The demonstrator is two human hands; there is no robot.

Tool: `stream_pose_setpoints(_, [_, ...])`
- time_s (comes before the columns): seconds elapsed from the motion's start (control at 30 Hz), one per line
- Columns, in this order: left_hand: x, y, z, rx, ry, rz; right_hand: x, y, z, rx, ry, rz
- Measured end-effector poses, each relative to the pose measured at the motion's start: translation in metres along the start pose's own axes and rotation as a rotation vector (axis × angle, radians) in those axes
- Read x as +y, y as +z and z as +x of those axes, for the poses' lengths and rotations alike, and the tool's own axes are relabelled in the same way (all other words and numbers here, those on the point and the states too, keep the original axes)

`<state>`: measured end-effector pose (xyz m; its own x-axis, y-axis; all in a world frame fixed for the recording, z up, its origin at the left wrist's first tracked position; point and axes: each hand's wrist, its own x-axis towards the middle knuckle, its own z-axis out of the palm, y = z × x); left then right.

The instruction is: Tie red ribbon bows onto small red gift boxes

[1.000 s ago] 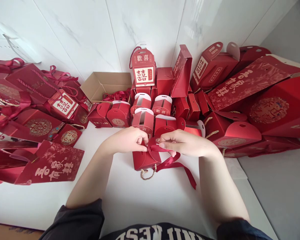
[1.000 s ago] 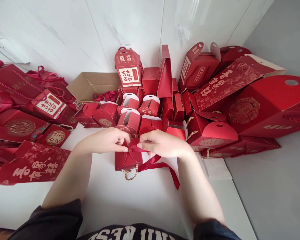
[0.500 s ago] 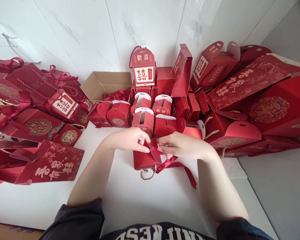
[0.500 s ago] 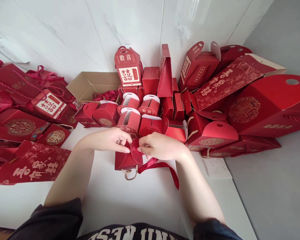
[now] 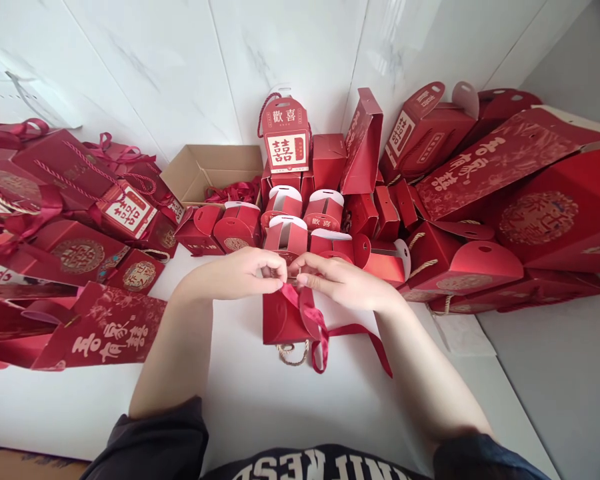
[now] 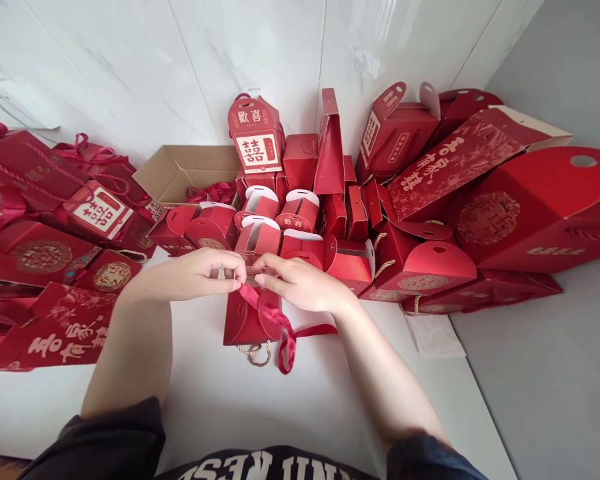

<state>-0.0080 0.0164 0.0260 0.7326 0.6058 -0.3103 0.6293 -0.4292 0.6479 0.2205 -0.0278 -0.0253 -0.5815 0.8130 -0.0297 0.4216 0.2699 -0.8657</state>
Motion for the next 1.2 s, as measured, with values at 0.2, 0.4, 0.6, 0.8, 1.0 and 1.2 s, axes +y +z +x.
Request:
stream_pose_setpoints(0.2, [0.001,-0.003,-0.008,0.123,0.005,-0.018,0.001,-0.007,-0.005,-0.069,0.028,-0.017])
stream_pose_setpoints(0.4, [0.018,0.009,-0.01,0.49,0.1,-0.17,-0.003,0.003,0.0,0.008,-0.075,0.32])
stream_pose_setpoints(0.6, [0.03,0.027,-0.028,0.208,-0.159,0.308,0.001,0.003,-0.002,0.101,-0.117,0.587])
stream_pose_setpoints(0.8, [0.029,0.044,-0.02,0.106,-0.216,0.416,-0.01,0.001,-0.007,0.13,-0.101,0.646])
stream_pose_setpoints(1.0, [0.005,0.016,-0.02,0.098,-0.194,0.211,-0.011,0.015,0.0,0.074,0.023,0.359])
stream_pose_setpoints(1.2, [-0.007,-0.004,-0.016,-0.035,-0.253,0.014,-0.012,0.03,0.009,0.083,0.117,0.077])
